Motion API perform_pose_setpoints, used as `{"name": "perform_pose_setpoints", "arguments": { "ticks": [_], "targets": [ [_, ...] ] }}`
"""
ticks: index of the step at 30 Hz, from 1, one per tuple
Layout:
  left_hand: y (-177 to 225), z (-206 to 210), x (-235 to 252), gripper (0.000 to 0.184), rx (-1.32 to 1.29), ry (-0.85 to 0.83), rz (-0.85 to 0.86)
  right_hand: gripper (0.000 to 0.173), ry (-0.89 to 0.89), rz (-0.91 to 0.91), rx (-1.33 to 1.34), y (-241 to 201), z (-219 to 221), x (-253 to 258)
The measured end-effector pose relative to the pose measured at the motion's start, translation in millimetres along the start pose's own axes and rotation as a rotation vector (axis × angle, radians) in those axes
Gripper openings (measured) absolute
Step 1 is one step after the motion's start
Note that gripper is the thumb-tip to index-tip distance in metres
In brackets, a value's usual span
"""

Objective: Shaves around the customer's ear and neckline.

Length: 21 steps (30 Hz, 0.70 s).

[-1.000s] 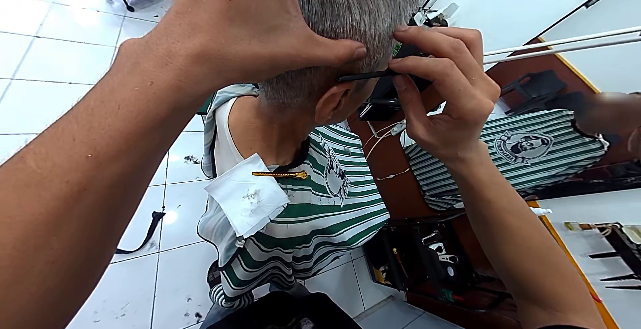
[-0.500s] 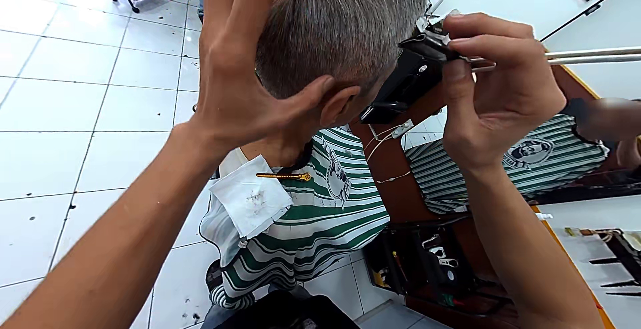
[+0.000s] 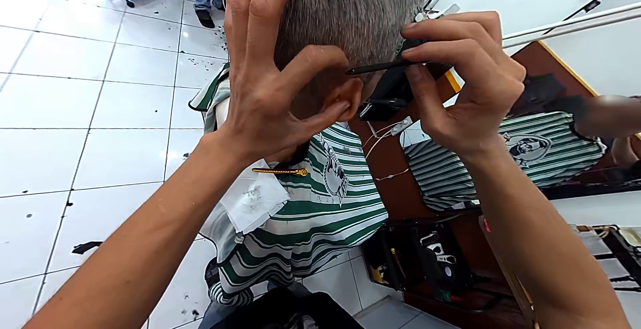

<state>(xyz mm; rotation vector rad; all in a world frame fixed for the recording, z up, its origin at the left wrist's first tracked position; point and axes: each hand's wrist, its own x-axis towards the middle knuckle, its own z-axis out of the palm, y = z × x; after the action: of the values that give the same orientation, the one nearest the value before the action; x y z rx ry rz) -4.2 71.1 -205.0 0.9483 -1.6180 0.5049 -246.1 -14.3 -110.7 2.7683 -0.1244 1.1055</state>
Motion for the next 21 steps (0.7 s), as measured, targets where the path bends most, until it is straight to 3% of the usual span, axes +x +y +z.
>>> {"name": "perform_pose_setpoints", "arguments": {
  "ticks": [21],
  "targets": [
    [0.4,0.8,-2.2,0.048,0.023,-0.024,-0.021,0.016,-0.083,-0.043,-0.105,-3.7,-1.2,8.1]
  ]
}}
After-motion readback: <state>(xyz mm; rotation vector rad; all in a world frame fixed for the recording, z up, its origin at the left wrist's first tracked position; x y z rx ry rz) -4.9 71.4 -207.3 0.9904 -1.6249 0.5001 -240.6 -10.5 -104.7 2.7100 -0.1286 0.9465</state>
